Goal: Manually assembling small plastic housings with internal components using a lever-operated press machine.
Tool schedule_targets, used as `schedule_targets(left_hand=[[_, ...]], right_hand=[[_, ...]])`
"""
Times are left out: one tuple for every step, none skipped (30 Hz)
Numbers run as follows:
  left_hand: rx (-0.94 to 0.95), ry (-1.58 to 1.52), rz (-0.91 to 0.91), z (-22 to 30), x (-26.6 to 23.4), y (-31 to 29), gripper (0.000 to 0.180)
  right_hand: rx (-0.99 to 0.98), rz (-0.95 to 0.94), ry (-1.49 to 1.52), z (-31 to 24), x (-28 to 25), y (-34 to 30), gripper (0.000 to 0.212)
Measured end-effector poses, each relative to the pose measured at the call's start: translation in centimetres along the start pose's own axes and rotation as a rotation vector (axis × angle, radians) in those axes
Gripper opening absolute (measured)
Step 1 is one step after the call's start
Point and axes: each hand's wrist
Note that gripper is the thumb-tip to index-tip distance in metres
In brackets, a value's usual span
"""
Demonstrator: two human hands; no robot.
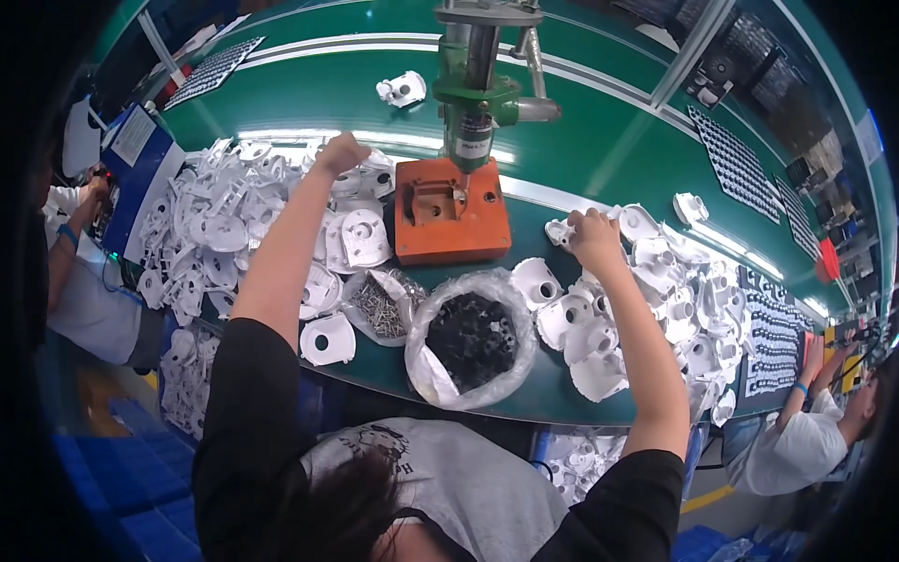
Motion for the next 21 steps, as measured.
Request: schedule_targets(left_hand=[[-0.044, -0.041, 0.024, 0.0, 0.2, -0.1, 0.046], [-0.039, -0.039, 0.024, 0.1, 0.5, -0.3, 0.046], [-0.001, -0.177, 0.122, 0.1, 1.0, -0.5, 0.044], [0.033, -0.317, 0.220, 0.0, 1.3, -1.0, 0.041], [0.068, -0.456, 0.319, -0.2, 1.5, -1.3, 0.039], [0.069, -0.456, 0.322, -0.4, 1.3, -1.6, 0.039], [0.097, -0.557, 0.349, -0.6, 0.8, -2.1, 0.035], [0.130, -0.659, 0.371, -0.2, 0.0, -3.0, 0.032], [0.079, -0.854, 0.058, -0.4, -0.7, -4.2, 0.030], [0.135, -0.970, 0.106, -0.2, -0.7, -6.3, 0.029], [0.190, -1.085, 0.155, 0.2, -0.6, -9.1, 0.027], [0.218, -1.045, 0.163, 2.1, -1.5, -13.5, 0.025], [0.237, -1.001, 0.183, 3.4, -2.5, -18.3, 0.023], [0.319, -1.012, 0.200, 4.0, -1.7, -20.8, 0.021], [0.397, -1.020, 0.222, 4.4, -1.1, -23.1, 0.020], [0.443, -1.102, 0.179, 4.9, -1.0, -25.5, 0.020], [0.490, -1.185, 0.130, 5.3, -0.5, -27.2, 0.020], [0.534, -1.224, 0.089, 5.5, 0.4, -28.2, 0.021], [0.578, -1.263, 0.059, 5.5, 1.1, -29.0, 0.022], [0.680, -1.290, 0.041, 5.4, 1.7, -29.7, 0.023], [0.683, -1.288, 0.033, 5.4, 2.2, -29.8, 0.023]], right_hand=[[0.011, -0.013, 0.048, 0.5, 0.5, 0.2, 0.029], [0.022, -0.025, 0.097, 0.8, 0.9, 0.3, 0.027], [0.027, -0.023, 0.097, 1.1, 1.0, 0.2, 0.027], [0.025, 0.075, 0.201, 1.0, 0.8, 0.1, 0.027], [0.022, 0.175, 0.304, 0.9, 0.6, 0.1, 0.026], [-0.064, 0.353, 0.331, 1.2, 0.7, -0.1, 0.025], [0.030, 0.442, 0.486, 0.9, 0.3, -0.1, 0.023], [0.130, 0.529, 0.639, 0.0, -0.8, -0.2, 0.022], [0.197, 0.624, 0.960, -1.2, -2.2, -0.5, 0.024], [0.212, 0.652, 1.078, -2.9, -3.8, -1.0, 0.025], [0.225, 0.677, 1.198, -4.8, -5.2, -1.5, 0.025], [0.191, 0.677, 1.263, -6.4, -5.9, -2.1, 0.024], [0.136, 0.625, 1.290, -8.5, -6.8, -2.5, 0.022], [0.076, 0.589, 1.270, -10.7, -7.3, -3.0, 0.019], [0.045, 0.621, 1.343, -12.9, -7.3, -3.4, 0.016], [-0.029, 0.639, 1.255, -14.9, -7.7, -3.7, 0.018], [-0.048, 0.608, 1.217, -16.5, -8.0, -4.0, 0.014], [-0.055, 0.583, 1.166, -17.4, -8.0, -4.1, 0.018], [-0.081, 0.619, 1.186, -18.1, -7.5, -3.9, 0.019], [-0.106, 0.656, 1.205, -18.6, -7.0, -3.7, 0.021], [-0.088, 0.660, 1.265, -19.0, -7.2, -3.7, 0.021]])
Point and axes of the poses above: each hand's wrist, its own y-axis towards the middle knuckle, its own x-axis out of the palm, z = x × y, and after that the axes turned 14 degrees about -x, right-handed
